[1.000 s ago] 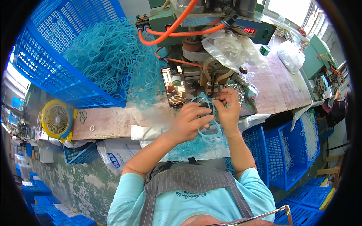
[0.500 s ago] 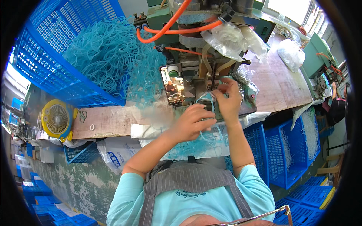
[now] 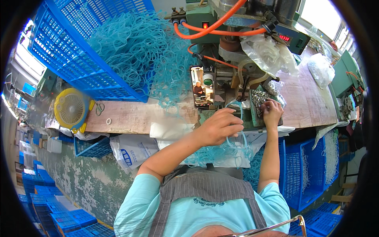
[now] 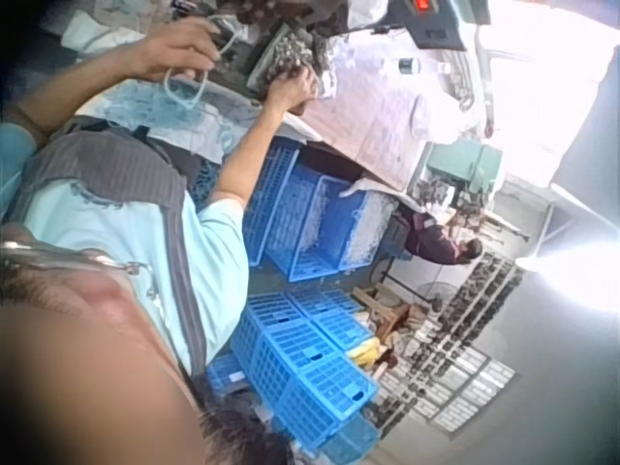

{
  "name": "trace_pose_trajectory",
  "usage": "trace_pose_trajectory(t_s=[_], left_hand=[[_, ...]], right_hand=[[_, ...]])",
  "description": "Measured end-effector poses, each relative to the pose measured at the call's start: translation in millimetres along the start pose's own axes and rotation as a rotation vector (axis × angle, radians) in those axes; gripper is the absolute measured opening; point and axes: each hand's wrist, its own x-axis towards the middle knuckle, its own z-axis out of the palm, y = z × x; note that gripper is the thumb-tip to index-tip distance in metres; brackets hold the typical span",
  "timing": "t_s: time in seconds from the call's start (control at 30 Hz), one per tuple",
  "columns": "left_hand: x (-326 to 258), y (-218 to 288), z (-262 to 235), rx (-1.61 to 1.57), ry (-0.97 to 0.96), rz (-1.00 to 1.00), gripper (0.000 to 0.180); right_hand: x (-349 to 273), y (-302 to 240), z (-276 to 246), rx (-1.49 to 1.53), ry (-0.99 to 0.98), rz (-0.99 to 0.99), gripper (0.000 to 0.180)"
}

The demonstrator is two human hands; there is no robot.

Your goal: The person repeatedly picks up light blue plastic rings and places them into a machine to attach small metal components. The person handles the rings one at a time, feeding them into the machine and removing the finished pieces.

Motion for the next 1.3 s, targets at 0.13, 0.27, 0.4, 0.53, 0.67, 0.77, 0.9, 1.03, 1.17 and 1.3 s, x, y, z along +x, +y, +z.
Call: trace_pose_trajectory(t_s=[0.13, 0.27, 0.4, 0.53, 0.67, 0.77, 0.9, 1.03, 1.17, 1.3], left_hand=[[-9, 4, 0, 0.188, -0.017, 0.001, 0.033], [-53, -25, -31, 0.345, 0.221, -0.129, 0.028], [-115, -87, -76, 0.678, 0.708, -0.936, 0.014], [-163, -121, -93, 0.952, 0.212, -1.219, 0.014], [-168, -124, -96, 0.870, 0.383, -1.002, 0.014], [-155, -113, -112, 0.655, 0.612, -1.034, 0.015], [-136, -93, -143, 0.791, 0.692, -1.045, 0.020], [-121, -78, -155, 0.434, 0.924, -0.862, 0.022], [-108, -79, -141, 0.449, 0.891, -0.809, 0.019], [-94, -95, -124, 0.543, 0.756, -0.704, 0.015]], right_hand=[[0, 2, 1, 0.081, 0.063, 0.120, 0.008], [-2, -1, 1, 0.107, 0.130, 0.080, 0.005], [0, -6, -1, 0.061, 0.152, 0.003, 0.004], [-1, -8, -2, 0.068, 0.116, 0.046, 0.005], [-2, -8, -2, 0.093, 0.142, 0.092, 0.005], [-2, -7, -2, 0.041, 0.174, 0.016, 0.007], [-1, -7, -2, 0.083, 0.111, 0.056, 0.009], [1, -12, -6, 0.097, 0.126, 0.072, 0.010], [7, -39, -14, 0.285, 0.126, 0.217, 0.010], [14, -86, -28, 0.653, 0.020, 0.326, 0.012]])
